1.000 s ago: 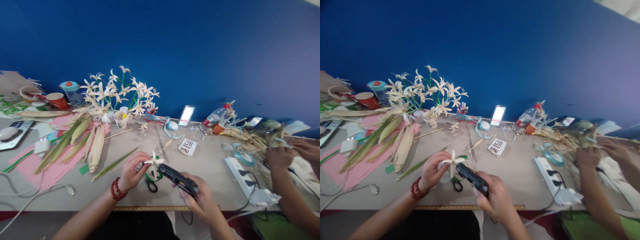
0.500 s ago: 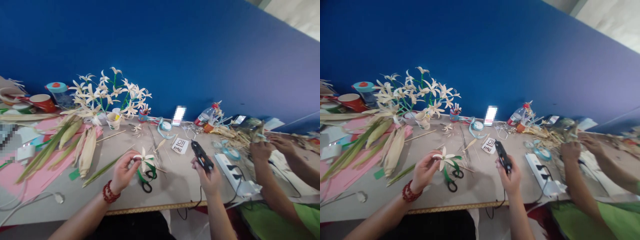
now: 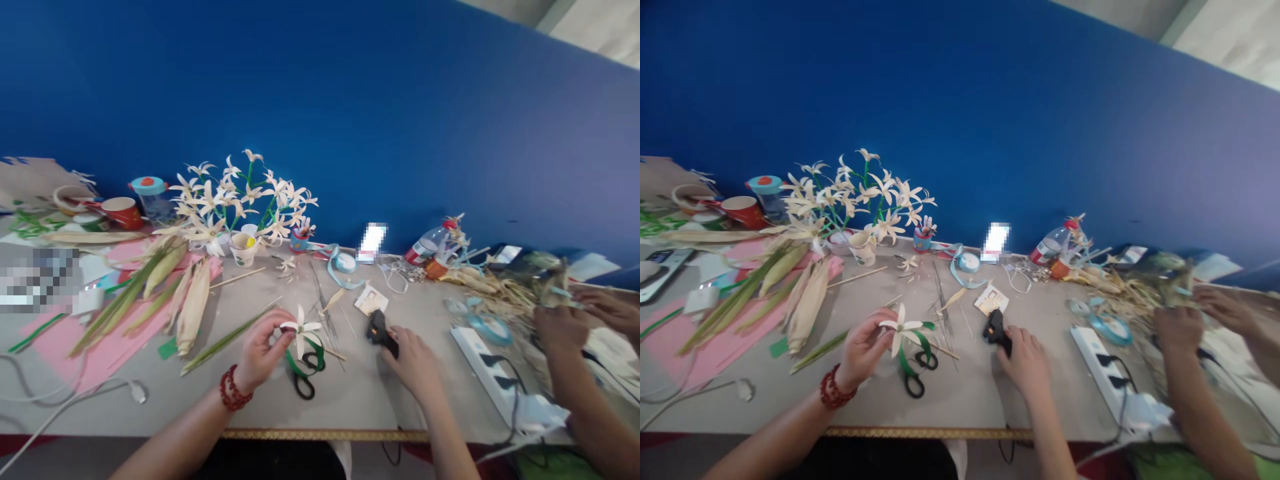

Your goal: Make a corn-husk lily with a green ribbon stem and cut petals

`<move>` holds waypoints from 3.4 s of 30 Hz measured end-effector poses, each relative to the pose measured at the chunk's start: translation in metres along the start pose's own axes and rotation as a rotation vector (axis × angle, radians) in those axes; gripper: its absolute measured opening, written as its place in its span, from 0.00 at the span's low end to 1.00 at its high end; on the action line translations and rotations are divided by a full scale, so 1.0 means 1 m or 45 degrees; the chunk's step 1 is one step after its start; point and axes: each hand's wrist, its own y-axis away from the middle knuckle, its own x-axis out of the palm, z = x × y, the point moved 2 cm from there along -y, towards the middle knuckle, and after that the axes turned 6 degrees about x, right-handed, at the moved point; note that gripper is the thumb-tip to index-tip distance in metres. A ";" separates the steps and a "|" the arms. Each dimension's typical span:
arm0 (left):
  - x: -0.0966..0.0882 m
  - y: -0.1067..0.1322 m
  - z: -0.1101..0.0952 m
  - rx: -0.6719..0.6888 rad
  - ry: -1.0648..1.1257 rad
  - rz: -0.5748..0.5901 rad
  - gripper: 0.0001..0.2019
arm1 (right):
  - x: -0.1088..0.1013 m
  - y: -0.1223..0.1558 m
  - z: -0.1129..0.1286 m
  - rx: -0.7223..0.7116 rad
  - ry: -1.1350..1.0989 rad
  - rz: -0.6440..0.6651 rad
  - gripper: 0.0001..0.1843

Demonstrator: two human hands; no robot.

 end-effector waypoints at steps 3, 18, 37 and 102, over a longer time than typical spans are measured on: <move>0.001 0.001 -0.001 0.025 -0.004 0.007 0.03 | -0.030 0.011 0.032 -0.036 -0.215 -0.238 0.16; -0.001 0.001 -0.012 0.160 -0.054 -0.110 0.02 | -0.051 0.017 0.207 -0.465 -1.850 0.080 0.10; -0.005 0.005 -0.014 0.240 -0.048 -0.077 0.03 | -0.057 0.019 0.211 -0.544 -1.917 0.010 0.13; -0.011 0.000 -0.025 0.357 -0.027 -0.016 0.04 | -0.063 0.022 0.208 -0.669 -1.900 0.013 0.12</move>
